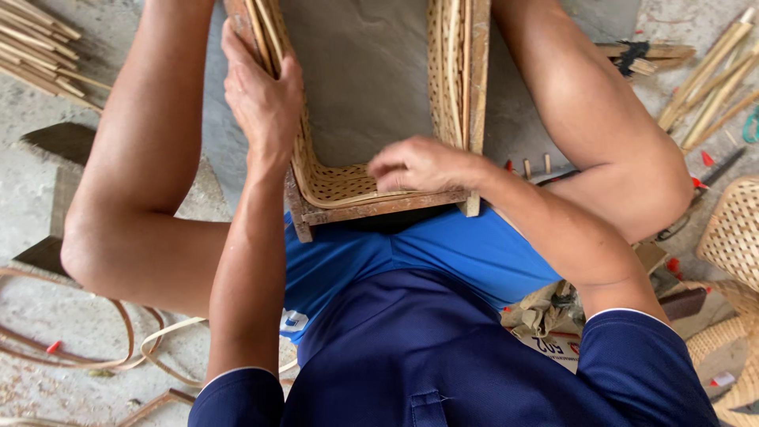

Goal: The person sits on the floor with a woven bamboo basket frame across their lap and weaves thin bamboo strips across the opening, pressing each strip into place. They apply glue from a squeeze bottle to the strips, tap them with a hammer, trim with pliers, and at the end pick up a knife.

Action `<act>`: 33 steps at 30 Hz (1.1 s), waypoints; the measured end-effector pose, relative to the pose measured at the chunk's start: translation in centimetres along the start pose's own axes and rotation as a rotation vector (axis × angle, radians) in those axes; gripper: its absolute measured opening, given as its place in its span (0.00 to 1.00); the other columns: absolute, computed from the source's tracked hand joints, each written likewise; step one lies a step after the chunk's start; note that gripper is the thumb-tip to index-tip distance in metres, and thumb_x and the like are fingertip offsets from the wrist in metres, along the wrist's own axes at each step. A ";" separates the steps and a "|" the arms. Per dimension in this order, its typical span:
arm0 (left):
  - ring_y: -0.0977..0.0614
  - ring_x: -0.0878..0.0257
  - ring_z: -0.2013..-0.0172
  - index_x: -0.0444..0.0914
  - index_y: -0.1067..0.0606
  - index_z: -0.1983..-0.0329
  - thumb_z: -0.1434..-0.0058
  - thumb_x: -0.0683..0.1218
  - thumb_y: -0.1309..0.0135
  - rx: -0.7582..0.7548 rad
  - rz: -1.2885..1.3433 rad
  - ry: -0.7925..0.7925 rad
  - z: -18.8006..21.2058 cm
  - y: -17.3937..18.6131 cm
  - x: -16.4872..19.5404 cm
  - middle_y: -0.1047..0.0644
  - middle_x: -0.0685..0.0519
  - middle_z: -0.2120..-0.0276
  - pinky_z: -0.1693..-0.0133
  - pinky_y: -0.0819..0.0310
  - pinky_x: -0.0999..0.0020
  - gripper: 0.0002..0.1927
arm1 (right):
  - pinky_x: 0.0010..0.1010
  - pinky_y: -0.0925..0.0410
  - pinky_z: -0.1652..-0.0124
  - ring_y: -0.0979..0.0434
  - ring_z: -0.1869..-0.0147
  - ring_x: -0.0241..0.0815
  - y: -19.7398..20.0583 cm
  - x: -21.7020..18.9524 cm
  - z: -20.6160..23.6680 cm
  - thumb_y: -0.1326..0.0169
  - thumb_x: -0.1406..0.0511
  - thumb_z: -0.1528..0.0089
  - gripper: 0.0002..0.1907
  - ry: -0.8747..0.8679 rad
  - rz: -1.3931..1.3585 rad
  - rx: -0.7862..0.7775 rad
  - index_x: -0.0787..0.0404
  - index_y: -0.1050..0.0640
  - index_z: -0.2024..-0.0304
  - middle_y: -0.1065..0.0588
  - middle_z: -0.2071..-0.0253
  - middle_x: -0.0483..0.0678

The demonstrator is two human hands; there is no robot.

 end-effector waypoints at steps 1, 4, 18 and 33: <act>0.12 0.44 0.58 0.30 0.46 0.28 0.34 0.42 0.38 -0.009 -0.003 0.028 -0.1 -0.1 -0.4 0.18 0.36 0.56 0.53 0.17 0.52 0.38 | 0.36 0.31 0.39 0.24 0.36 0.50 1.7 -1.2 0.5 0.46 0.57 0.33 0.23 0.047 0.038 0.123 0.62 0.24 0.40 0.24 0.40 0.56; 0.13 0.42 0.56 0.31 0.45 0.28 0.36 0.41 0.37 0.013 -0.046 -0.014 0.1 -0.2 -0.6 0.17 0.36 0.55 0.51 0.20 0.50 0.39 | 0.39 0.42 0.26 0.40 0.21 0.56 4.5 -6.2 3.2 0.53 0.59 0.26 0.28 0.233 0.374 0.484 0.67 0.38 0.28 0.39 0.26 0.64; 0.22 0.40 0.41 0.33 0.32 0.35 0.32 0.38 0.39 0.006 -0.080 -0.595 7.0 4.6 10.9 0.26 0.37 0.41 0.38 0.26 0.55 0.24 | 0.33 0.27 0.37 0.18 0.37 0.45 6.6 1.3 15.6 0.52 0.66 0.24 0.16 0.026 -0.042 0.916 0.67 0.26 0.36 0.22 0.40 0.53; 0.19 0.53 0.69 0.39 0.26 0.53 0.45 0.50 0.35 -0.620 -0.183 -0.591 20.0 -2.4 10.1 0.22 0.49 0.72 0.64 0.25 0.57 0.20 | 0.33 0.27 0.42 0.24 0.39 0.43 -3.1 10.8 14.8 0.40 0.64 0.40 0.47 -0.269 -0.533 0.839 0.63 0.50 0.25 0.30 0.35 0.55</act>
Point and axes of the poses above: each hand's wrist, its own z-axis away from the middle knuckle, its own y-axis out of the back of the hand, x = y × z, the point moved 9 cm from there along -z, towards the middle knuckle
